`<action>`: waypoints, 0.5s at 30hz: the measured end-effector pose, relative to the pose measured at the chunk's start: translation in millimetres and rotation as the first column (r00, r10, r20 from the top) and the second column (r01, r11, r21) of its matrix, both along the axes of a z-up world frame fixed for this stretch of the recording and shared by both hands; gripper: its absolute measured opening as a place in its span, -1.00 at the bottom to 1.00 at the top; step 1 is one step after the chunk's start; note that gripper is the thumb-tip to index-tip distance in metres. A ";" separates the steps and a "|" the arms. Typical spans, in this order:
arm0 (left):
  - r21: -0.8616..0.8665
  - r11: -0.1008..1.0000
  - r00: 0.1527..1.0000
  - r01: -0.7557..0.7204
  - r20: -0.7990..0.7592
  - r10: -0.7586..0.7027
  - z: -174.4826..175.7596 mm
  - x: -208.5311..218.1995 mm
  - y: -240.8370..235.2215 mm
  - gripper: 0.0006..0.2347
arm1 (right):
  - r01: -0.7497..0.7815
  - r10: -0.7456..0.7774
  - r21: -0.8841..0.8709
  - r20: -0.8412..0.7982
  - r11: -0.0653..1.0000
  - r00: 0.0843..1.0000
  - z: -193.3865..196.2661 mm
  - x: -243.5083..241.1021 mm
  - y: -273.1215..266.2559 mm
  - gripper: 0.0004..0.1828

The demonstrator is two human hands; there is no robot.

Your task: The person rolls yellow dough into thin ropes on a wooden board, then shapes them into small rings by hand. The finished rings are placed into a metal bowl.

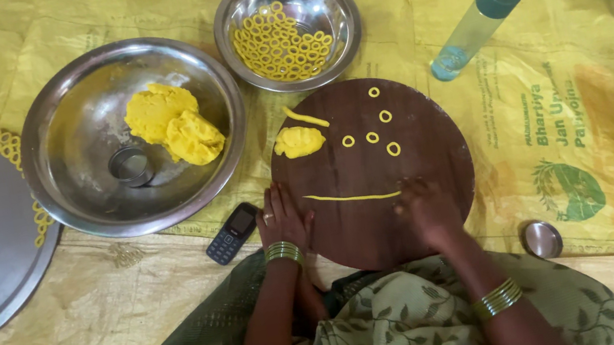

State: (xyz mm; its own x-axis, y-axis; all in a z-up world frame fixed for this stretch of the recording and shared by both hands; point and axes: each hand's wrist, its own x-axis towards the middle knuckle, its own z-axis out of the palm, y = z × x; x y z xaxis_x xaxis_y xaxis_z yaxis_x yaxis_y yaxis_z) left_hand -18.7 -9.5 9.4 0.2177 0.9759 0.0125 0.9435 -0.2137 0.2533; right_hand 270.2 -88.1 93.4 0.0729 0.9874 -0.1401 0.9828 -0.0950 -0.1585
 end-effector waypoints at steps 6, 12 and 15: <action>-0.159 0.987 0.998 -0.013 -0.063 0.003 15.1 0.4 -6.3 -0.15 | -0.031 0.073 -0.228 0.178 0.973 0.981 -15.4 -61.2 -11.2 -0.04; -0.191 0.982 0.999 -0.007 -0.035 0.000 12.9 1.6 -1.8 -0.14 | -0.105 0.116 -0.056 0.264 0.993 0.958 -25.3 -52.3 16.5 -0.08; -0.198 0.980 0.999 -0.013 -0.044 0.004 11.0 1.2 -3.7 -0.14 | -0.131 0.151 -0.103 0.227 0.986 0.962 -26.9 -55.1 1.8 -0.04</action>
State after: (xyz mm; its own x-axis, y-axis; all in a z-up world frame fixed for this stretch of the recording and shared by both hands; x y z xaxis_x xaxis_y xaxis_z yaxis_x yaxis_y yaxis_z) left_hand -17.4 -13.2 20.5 0.2054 0.9599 -0.1908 0.9560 -0.1550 0.2490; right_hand 215.1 -86.3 66.5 -0.0254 0.9750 -0.2208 0.9959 0.0439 0.0791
